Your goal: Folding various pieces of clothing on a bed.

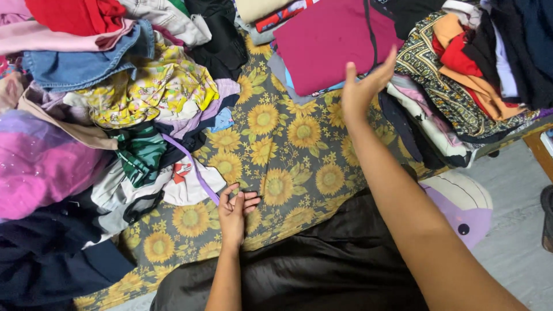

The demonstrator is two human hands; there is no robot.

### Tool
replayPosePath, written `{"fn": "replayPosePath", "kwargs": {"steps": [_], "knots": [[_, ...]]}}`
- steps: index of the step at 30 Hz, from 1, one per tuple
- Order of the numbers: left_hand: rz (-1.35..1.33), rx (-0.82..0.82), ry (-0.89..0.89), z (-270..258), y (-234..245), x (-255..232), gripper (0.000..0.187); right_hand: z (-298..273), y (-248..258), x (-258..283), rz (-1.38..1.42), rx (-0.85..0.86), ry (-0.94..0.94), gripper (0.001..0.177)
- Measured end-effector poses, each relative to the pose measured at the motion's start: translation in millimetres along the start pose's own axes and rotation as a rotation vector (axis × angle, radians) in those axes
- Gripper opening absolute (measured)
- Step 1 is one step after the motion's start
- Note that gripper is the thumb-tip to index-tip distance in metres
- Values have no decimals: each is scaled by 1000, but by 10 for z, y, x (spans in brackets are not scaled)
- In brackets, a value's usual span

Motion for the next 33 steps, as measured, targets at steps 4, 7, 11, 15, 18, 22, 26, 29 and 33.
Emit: {"fn": "replayPosePath", "kwargs": {"steps": [4,7,11,15,18,22,26,29,33], "knots": [[1,6,0,6,11,34,32,16,-355,633,-372,276,316,93],[6,5,1,13,18,18,31,265,-610,592,-767,443,352,95],[4,11,19,-12,28,21,31,555,-827,239,-867,559,103,95],[-24,18,49,-2,28,49,31,665,-949,-65,-915,611,-59,93],[-14,8,67,-1,36,25,31,824,-1059,-177,-946,647,-105,91],[-38,20,57,14,48,68,31,851,-1056,-212,-954,678,-143,90],[-39,28,56,28,50,83,30,783,-1024,-191,-926,671,-91,87],[-54,34,41,28,51,102,29,710,-969,-217,-911,662,-44,81],[-76,33,6,60,49,131,30,604,-880,-252,-911,651,39,70]]}}
Point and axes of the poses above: each hand's wrist, its own z-axis towards the middle knuckle, its own y-axis out of the back of the hand, x = y × z, the point moved 4 cm from there along z, towards the middle knuckle, and after that the axes turned 14 degrees about z, right-handed, at the moved point
